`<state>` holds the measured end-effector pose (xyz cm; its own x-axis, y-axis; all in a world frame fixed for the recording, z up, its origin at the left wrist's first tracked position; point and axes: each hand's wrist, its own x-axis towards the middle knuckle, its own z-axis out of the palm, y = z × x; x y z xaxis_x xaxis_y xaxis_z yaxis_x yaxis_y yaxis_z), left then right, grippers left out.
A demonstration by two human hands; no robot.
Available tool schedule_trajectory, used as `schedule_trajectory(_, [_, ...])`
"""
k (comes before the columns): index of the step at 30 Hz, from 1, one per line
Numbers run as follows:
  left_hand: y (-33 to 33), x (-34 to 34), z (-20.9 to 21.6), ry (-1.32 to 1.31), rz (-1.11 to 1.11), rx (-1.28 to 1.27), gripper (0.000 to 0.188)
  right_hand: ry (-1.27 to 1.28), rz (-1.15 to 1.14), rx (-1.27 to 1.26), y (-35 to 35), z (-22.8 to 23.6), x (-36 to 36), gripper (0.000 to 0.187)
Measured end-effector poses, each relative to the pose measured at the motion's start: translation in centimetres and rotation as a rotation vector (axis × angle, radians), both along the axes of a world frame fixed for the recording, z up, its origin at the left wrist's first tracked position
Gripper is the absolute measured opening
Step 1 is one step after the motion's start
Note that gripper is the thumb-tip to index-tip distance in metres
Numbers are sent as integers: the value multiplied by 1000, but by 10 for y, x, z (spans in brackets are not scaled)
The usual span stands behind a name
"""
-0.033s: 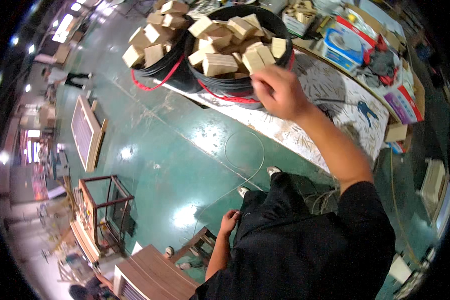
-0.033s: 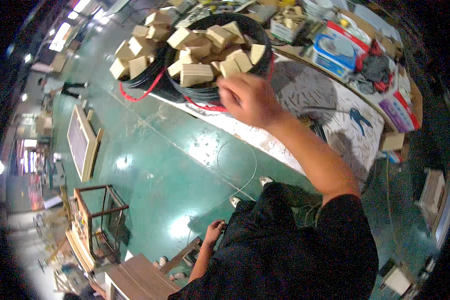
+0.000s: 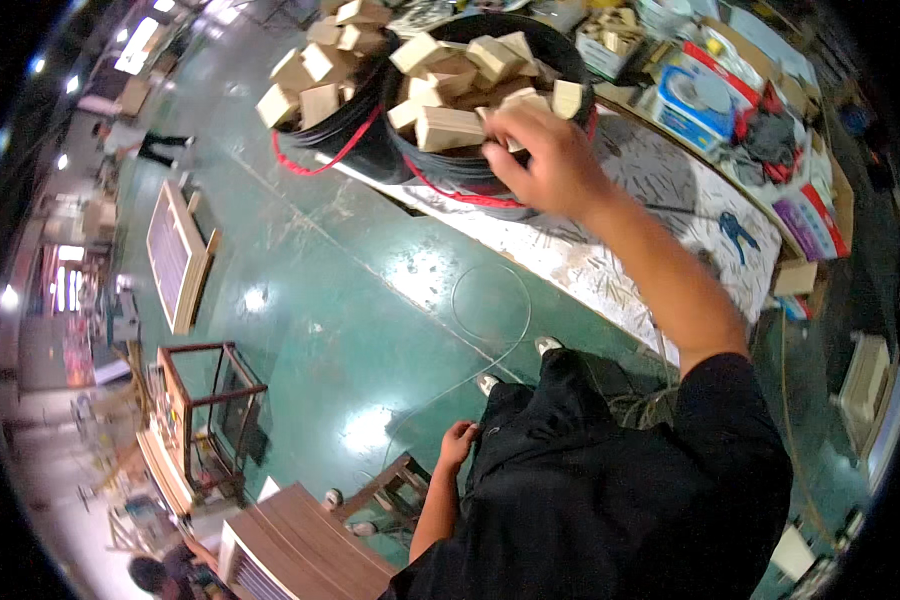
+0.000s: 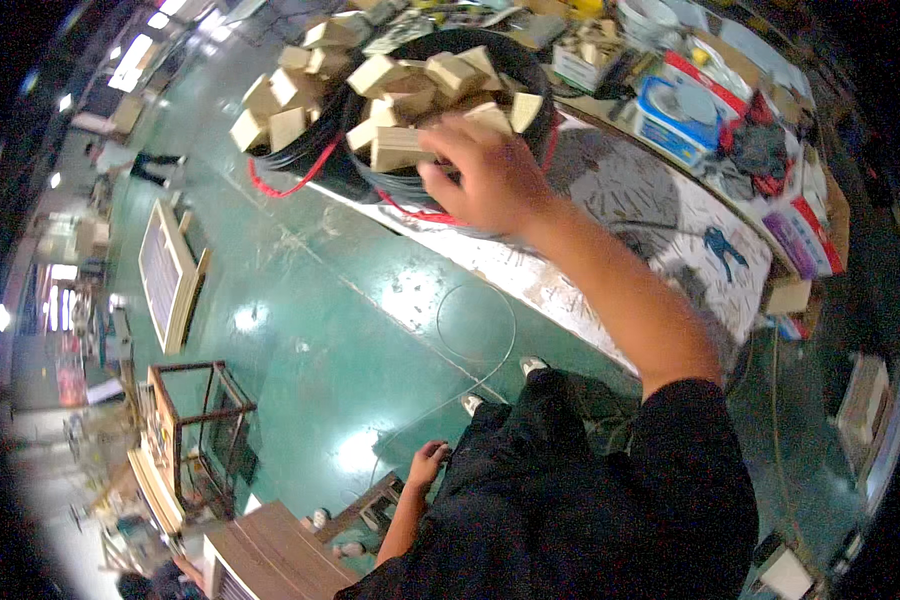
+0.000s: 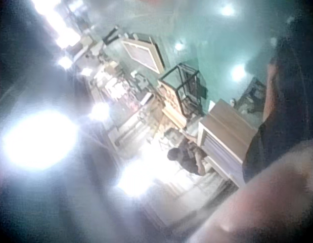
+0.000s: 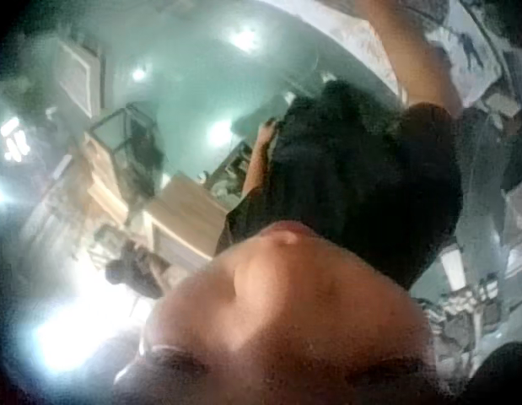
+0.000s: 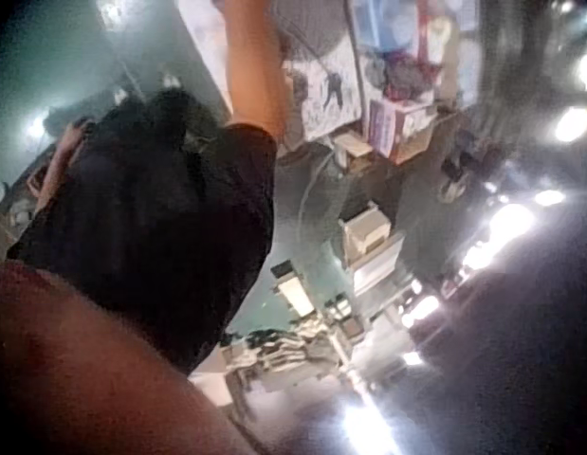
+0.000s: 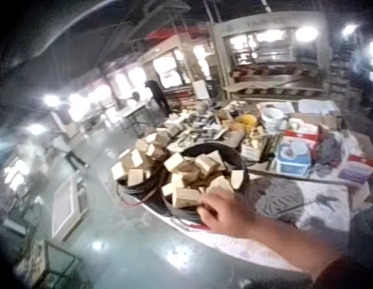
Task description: The person assembles a large wooden structure by placing thin wooden strips onto a curved frame with purple backing. They use a pneumatic nail gun to secure the strips in place, working systematically along the frame's length. The person handles the wood strips and the nail gun throughout the process.
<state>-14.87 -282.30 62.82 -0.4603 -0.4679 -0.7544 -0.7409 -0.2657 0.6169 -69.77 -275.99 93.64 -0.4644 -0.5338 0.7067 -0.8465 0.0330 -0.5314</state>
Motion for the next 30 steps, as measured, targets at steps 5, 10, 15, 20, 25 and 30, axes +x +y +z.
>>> schedule_trajectory(5, [34,47,-13,-50,293,-9,26,-172,92,1172,-73,-17,-136,93])
schedule_trajectory(10, [94,115,-14,-125,476,-6,28,-283,247,974,-45,-42,-151,60])
schedule_trajectory(15, [182,170,-62,-157,665,11,32,49,11,957,-69,-94,-240,40])
schedule_trajectory(20, [257,181,-54,-127,770,-130,38,197,-213,619,-47,-8,-273,52])
schedule_trajectory(25, [292,175,22,75,757,-370,38,-413,467,57,-12,10,109,43])
schedule_trajectory(30, [324,202,212,253,623,-1070,83,-1375,1145,1129,95,-89,472,46])
